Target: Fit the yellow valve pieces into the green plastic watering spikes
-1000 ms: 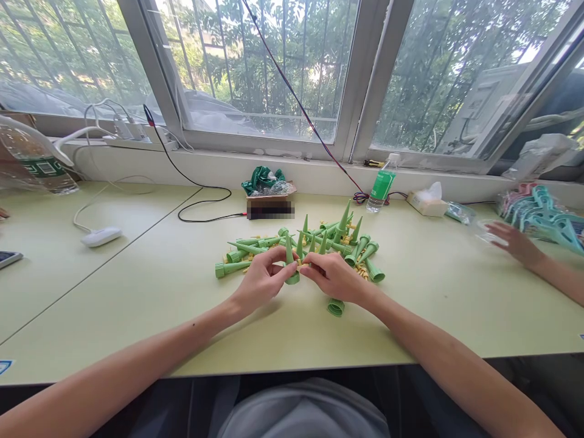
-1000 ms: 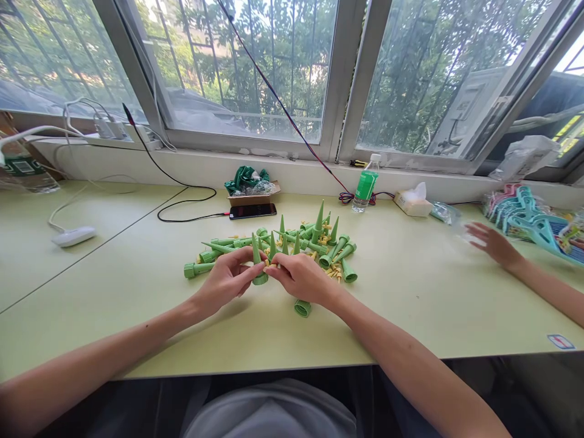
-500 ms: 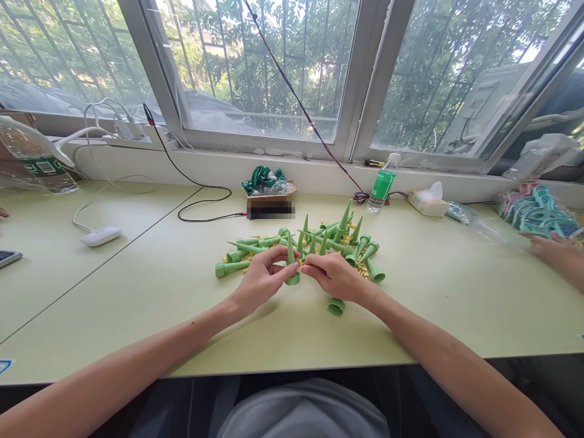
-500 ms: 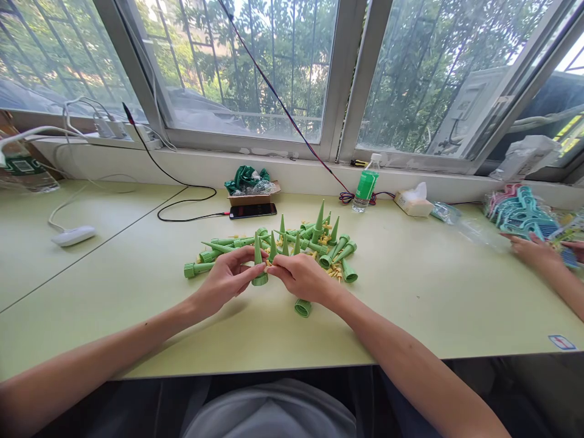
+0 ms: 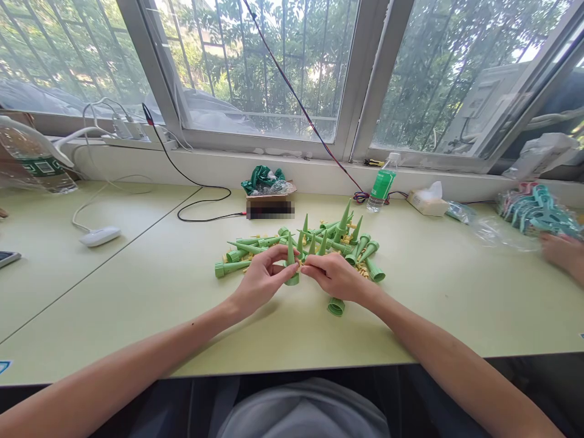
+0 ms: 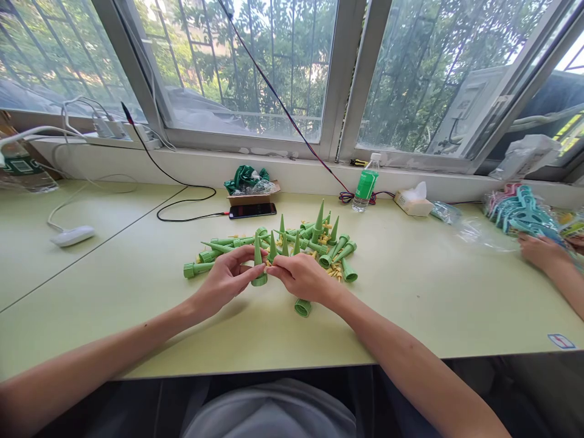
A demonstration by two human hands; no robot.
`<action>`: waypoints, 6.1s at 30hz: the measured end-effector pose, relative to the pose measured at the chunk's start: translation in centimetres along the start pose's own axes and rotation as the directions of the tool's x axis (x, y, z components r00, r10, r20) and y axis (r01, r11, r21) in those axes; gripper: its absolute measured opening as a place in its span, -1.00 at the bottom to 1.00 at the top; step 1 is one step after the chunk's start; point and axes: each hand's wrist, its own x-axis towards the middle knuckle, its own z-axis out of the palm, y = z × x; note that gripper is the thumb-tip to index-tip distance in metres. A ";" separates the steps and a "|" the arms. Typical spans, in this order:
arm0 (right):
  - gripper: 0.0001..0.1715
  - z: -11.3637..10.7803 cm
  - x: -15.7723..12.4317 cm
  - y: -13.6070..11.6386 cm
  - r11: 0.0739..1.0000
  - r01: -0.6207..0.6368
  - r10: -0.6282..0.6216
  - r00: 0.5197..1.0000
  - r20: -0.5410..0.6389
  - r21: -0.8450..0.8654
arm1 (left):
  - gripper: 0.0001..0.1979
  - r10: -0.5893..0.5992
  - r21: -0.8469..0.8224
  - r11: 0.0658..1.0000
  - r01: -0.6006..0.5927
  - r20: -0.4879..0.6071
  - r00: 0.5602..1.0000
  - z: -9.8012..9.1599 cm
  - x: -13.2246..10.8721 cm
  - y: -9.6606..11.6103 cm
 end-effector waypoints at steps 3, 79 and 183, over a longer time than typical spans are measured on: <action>-0.58 0.0 0.1 0.0 1.000 -0.001 0.001 1.000 0.005 0.001 | -0.73 0.023 0.018 1.000 -0.023 0.000 1.000 -0.1 0.0 -0.2; -0.85 -1.8 0.5 1.5 0.999 -0.029 0.001 0.688 -0.726 -0.027 | -0.93 0.460 0.523 0.748 -0.409 0.037 0.887 0.4 -0.3 -0.5; -0.65 -4.8 12.6 3.3 0.854 -0.513 0.521 0.836 0.173 -0.093 | -0.86 0.309 0.574 0.715 -0.399 0.253 0.917 1.0 -1.1 -0.8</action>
